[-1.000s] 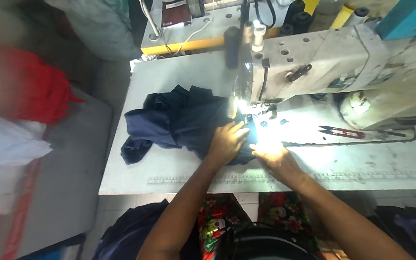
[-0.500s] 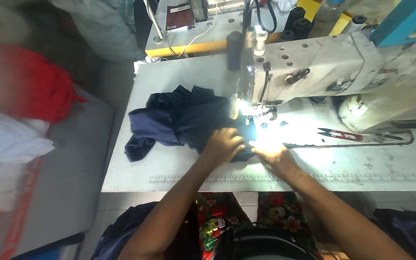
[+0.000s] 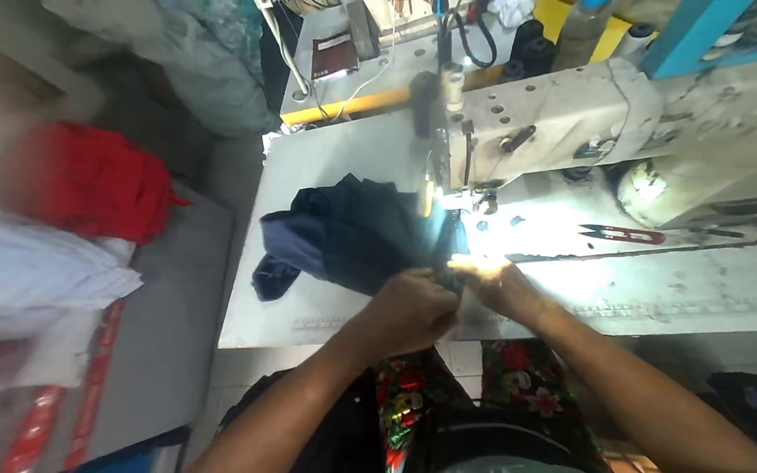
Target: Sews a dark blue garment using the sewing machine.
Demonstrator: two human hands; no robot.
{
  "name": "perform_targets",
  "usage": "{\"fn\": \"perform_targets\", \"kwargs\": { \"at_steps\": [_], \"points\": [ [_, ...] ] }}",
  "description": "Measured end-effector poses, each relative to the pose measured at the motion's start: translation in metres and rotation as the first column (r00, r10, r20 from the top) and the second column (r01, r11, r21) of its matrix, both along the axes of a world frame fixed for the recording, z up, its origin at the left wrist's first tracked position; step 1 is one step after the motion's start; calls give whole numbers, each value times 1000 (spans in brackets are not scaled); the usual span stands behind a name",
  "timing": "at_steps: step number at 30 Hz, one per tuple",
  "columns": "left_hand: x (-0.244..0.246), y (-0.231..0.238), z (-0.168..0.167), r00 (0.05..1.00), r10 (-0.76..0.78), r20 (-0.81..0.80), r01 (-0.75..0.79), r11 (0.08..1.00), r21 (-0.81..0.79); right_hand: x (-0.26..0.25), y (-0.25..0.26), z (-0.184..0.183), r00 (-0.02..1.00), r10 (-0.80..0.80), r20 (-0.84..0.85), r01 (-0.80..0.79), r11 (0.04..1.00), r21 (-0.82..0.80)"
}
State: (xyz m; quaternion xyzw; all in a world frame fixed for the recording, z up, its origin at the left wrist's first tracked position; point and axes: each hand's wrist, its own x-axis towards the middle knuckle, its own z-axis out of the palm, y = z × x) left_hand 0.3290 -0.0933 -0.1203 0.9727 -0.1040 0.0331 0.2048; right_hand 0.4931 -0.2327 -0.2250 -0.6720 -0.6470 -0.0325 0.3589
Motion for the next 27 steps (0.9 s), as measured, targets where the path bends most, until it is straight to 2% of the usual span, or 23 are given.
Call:
{"fn": "perform_targets", "kwargs": {
  "at_steps": [3, 5, 6, 9, 12, 15, 20, 24, 27],
  "points": [
    [7, -12, -3, 980, -67, -187, 29, 979, -200, -1, -10, 5, 997, 60, 46, -58, 998, -29],
    [18, -10, -8, 965, -7, -261, -65, 961, -267, -4, -22, 2, 994, 55, 96, -52, 998, -37],
    [24, -7, -16, 969, 63, -240, -130, 952, -277, -7, -28, 0, 994, 36, 101, -32, 999, -37],
    [42, 3, -51, 941, 324, -98, -338, 917, -212, -18, -38, -9, 996, -18, 84, 21, 999, -43],
    [45, 4, -78, 868, 496, 34, -496, 868, 8, -21, -43, -15, 996, -33, 79, 37, 998, -51],
    [33, 4, -75, 863, 505, 34, -505, 854, 129, -16, -47, -14, 998, -24, 60, 29, 997, -76],
    [29, 7, -59, 873, 486, -43, -470, 861, 194, -15, -43, -9, 997, -64, 47, 67, 995, -71],
    [34, 10, -75, 933, 356, 46, -359, 923, 137, -23, -42, -10, 991, -107, 83, 114, 991, -74],
    [32, 15, -80, 927, 374, 9, -374, 925, 71, -27, -43, -9, 986, -139, 92, 147, 985, -93]
  ]
}}
